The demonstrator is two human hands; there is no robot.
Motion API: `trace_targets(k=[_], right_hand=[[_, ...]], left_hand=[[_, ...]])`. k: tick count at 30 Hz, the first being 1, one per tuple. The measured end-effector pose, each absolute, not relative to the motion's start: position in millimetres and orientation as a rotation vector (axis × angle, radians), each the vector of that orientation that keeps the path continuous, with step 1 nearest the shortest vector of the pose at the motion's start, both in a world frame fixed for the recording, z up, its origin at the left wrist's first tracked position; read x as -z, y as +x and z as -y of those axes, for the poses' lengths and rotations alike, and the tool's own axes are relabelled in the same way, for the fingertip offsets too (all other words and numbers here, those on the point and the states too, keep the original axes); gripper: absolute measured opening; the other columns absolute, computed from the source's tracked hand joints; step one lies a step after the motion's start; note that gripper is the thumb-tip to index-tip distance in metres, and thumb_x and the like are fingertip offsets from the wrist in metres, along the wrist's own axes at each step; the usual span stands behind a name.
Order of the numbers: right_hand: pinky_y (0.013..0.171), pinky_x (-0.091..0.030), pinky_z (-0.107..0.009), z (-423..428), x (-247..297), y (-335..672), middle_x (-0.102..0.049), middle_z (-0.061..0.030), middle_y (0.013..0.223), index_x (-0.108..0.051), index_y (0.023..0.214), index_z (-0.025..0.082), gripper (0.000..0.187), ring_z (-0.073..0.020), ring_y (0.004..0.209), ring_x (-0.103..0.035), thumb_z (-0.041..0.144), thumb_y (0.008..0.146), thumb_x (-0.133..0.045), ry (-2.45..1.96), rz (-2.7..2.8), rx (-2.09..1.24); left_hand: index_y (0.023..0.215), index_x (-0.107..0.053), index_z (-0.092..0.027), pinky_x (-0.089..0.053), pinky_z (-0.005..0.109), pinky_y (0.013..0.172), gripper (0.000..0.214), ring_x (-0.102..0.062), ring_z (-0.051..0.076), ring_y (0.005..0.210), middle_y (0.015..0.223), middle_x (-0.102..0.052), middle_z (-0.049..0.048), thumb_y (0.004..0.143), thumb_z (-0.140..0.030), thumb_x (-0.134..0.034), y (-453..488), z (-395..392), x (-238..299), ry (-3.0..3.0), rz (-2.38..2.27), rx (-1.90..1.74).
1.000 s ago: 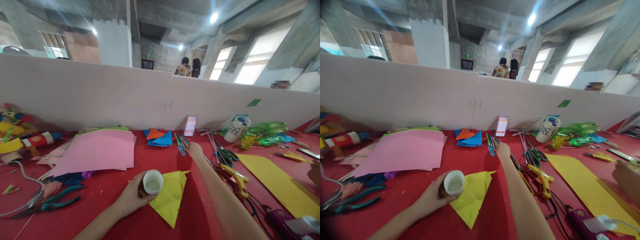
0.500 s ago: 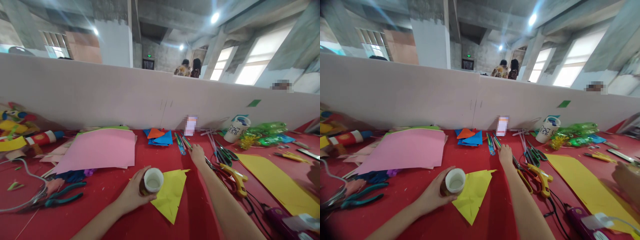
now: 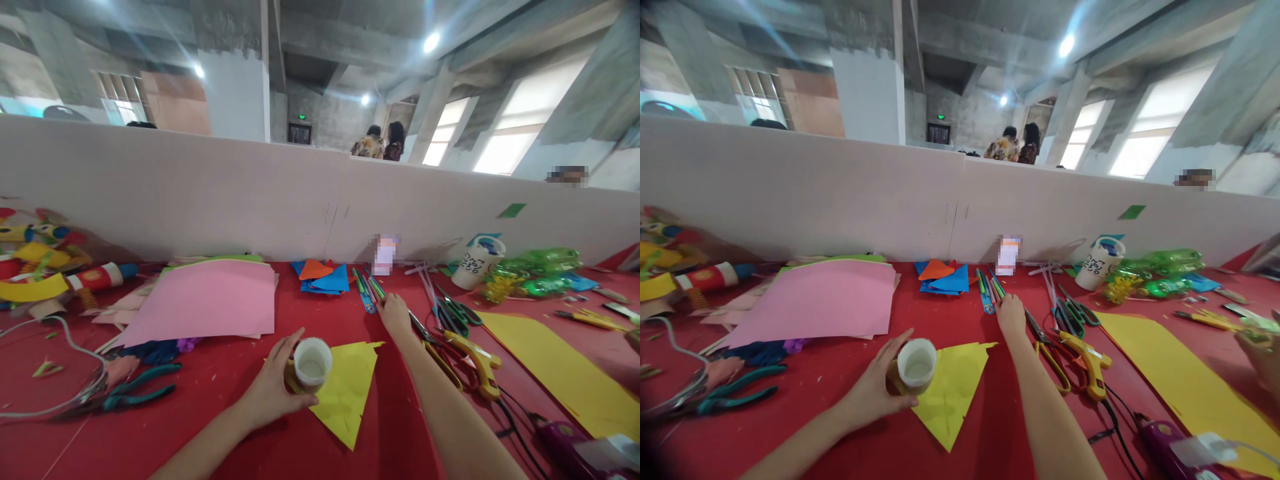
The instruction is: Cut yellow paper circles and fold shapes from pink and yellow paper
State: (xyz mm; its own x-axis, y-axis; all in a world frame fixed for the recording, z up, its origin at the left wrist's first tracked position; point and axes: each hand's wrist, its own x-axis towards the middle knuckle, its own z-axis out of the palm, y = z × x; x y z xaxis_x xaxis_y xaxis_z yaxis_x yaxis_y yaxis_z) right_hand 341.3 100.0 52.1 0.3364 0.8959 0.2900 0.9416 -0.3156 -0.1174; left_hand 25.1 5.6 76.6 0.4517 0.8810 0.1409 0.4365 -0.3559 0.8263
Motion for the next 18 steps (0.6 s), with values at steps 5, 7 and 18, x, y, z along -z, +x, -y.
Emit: trace_targets(k=[5, 7, 18], right_hand=[[0.076, -0.038, -0.029, -104, -60, 338, -0.055, -0.0099, 0.097, -0.056, 0.101, 0.016, 0.021, -0.0231, 0.096, -0.051, 0.029, 0.086, -0.049, -2.265, 1.641, 0.225], [0.079, -0.038, -0.029, -112, -64, 334, -0.056, -0.0086, 0.098, -0.06, 0.095, 0.018, 0.018, -0.0223, 0.097, -0.051, 0.03, 0.084, -0.053, -2.244, 1.665, 0.171], [0.078, -0.049, -0.039, -130, -83, 320, -0.055, -0.0081, 0.112, -0.052, 0.112, 0.015, 0.027, -0.0194, 0.093, -0.057, 0.029, 0.088, -0.051, -2.314, 1.341, -0.315]], left_hand=[[0.137, -0.023, -0.027, -0.027, 0.049, 0.102, 0.103, -0.032, 0.031, 0.125, 0.137, -0.035, 0.0106, 0.05, -0.029, -0.078, 24, -5, -75, 1.978, -1.1, -0.763], [0.138, -0.021, -0.027, -0.028, 0.05, 0.102, 0.105, -0.032, 0.032, 0.125, 0.137, -0.034, 0.0111, 0.05, -0.03, -0.078, 23, -5, -74, 1.979, -1.103, -0.763], [0.14, -0.015, -0.024, -0.025, 0.05, 0.102, 0.071, -0.03, 0.031, 0.124, 0.138, -0.029, 0.0136, 0.082, -0.059, -0.037, 14, -4, -71, 2.045, -0.877, -1.011]])
